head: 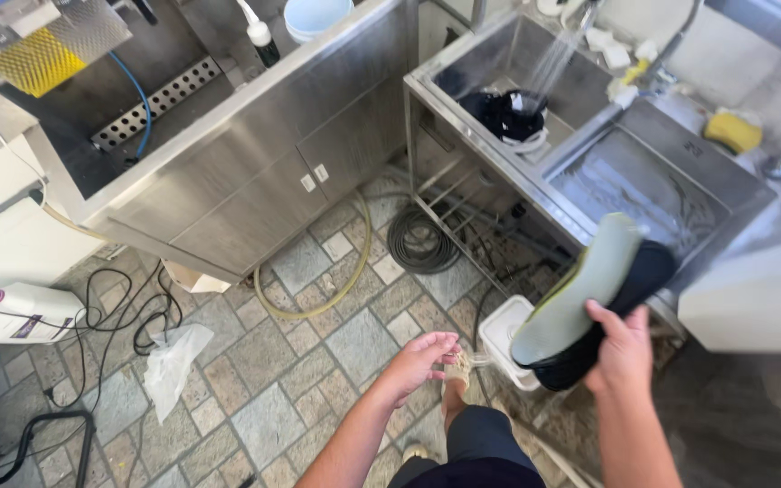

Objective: The person cleans a pair of black and white sneakers using a cloth, a pressure washer, and a sink faucet. They wipe the shoes, spray them with water, and rinse them thoroughly in a sink.

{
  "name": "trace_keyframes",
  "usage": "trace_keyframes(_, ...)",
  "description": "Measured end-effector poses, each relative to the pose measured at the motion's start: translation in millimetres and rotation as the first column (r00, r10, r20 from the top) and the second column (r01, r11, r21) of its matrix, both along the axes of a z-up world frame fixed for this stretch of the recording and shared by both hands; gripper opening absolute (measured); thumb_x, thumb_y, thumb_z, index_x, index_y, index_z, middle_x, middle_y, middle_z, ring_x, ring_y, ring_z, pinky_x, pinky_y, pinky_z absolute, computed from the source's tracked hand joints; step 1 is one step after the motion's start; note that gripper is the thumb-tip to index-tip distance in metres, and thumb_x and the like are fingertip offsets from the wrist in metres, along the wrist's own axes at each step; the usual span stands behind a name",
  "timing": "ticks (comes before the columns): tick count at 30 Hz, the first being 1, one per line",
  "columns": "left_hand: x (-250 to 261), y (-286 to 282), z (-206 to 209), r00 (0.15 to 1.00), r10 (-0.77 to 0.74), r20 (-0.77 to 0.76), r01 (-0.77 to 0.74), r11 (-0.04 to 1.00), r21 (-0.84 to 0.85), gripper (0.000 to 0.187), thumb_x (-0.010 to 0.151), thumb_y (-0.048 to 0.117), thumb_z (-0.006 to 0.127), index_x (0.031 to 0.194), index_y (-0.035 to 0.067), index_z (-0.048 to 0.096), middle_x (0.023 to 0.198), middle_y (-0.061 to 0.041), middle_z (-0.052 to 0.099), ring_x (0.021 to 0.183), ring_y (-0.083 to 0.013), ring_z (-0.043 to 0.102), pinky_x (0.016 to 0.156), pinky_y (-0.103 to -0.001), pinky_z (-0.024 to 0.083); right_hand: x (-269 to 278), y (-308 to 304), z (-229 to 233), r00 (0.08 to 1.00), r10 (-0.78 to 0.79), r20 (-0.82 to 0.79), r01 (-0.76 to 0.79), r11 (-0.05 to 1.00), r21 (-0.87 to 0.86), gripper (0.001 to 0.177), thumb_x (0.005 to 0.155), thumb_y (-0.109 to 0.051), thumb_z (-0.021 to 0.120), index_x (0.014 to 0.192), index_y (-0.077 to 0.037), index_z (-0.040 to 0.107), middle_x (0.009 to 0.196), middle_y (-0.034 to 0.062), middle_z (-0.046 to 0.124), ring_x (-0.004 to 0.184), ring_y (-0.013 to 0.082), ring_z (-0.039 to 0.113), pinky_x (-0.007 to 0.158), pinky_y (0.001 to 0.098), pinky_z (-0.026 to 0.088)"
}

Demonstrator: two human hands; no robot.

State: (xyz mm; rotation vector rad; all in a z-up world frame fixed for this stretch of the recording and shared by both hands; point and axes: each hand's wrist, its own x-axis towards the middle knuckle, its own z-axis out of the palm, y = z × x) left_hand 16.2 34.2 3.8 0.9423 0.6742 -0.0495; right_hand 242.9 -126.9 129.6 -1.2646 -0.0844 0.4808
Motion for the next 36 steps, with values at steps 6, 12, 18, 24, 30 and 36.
trace_keyframes(6,108,106,2,0.994,0.087,0.063,-0.094,0.988,0.124,0.047,0.099,0.042,0.058,0.133,0.012,0.065,0.123,-0.002,0.072,0.112,-0.0143,0.065,0.091,-0.033,0.052,107,128,-64,0.976,0.112,-0.186,-0.112,0.994,0.009,0.055,0.085,0.003,0.063,0.135,-0.017,0.055,0.117,0.0037,0.068,0.102,0.0242,0.066,0.087,0.0428,0.057)
trace_keyframes(12,240,184,15,0.995,0.064,0.078,-0.064,0.998,0.0,0.05,0.095,0.043,0.062,0.137,0.016,0.062,0.127,-0.001,0.071,0.118,-0.0145,0.066,0.098,-0.034,0.052,205,216,-61,0.924,0.22,-0.313,-0.252,0.965,-0.066,0.057,0.085,0.0,0.06,0.14,-0.016,0.053,0.114,0.0086,0.067,0.098,0.0282,0.067,0.083,0.0462,0.057)
trace_keyframes(18,395,261,19,0.987,0.04,0.158,-0.018,0.99,-0.139,0.054,0.093,0.041,0.069,0.138,0.015,0.058,0.126,-0.004,0.067,0.114,-0.0149,0.064,0.095,-0.033,0.05,277,286,-63,0.94,0.269,-0.208,-0.298,0.947,-0.122,0.069,0.083,0.003,0.061,0.148,-0.017,0.049,0.126,0.0075,0.066,0.108,0.0238,0.065,0.091,0.04,0.053)
trace_keyframes(24,563,332,-39,0.955,0.168,0.244,-0.172,0.985,-0.006,0.051,0.094,0.033,0.073,0.132,0.0,0.061,0.12,-0.015,0.069,0.102,-0.0207,0.066,0.088,-0.037,0.053,362,363,-93,0.899,0.426,0.103,-0.347,0.834,-0.429,0.101,0.074,-0.008,0.073,0.161,-0.014,0.024,0.142,0.0126,0.055,0.126,0.0258,0.054,0.103,0.0342,0.045)
trace_keyframes(30,678,375,-78,0.952,0.009,0.307,-0.086,0.967,0.24,0.046,0.096,0.026,0.068,0.133,0.005,0.052,0.12,-0.014,0.067,0.107,-0.0218,0.064,0.093,-0.035,0.051,450,414,-148,0.894,0.421,0.156,-0.167,0.633,-0.756,0.14,0.054,-0.025,0.094,0.16,-0.007,0.004,0.146,0.0233,0.05,0.135,0.0285,0.049,0.109,0.0339,0.04)
trace_keyframes(36,717,430,-50,0.95,-0.272,0.155,0.234,0.945,0.228,0.057,0.084,0.027,0.082,0.129,0.004,0.056,0.12,-0.012,0.068,0.109,-0.0202,0.065,0.093,-0.033,0.051,488,425,-204,0.984,0.14,0.109,-0.022,0.705,-0.709,0.109,0.063,-0.016,0.086,0.154,-0.002,0.028,0.134,0.018,0.061,0.122,0.0252,0.06,0.102,0.0342,0.047)
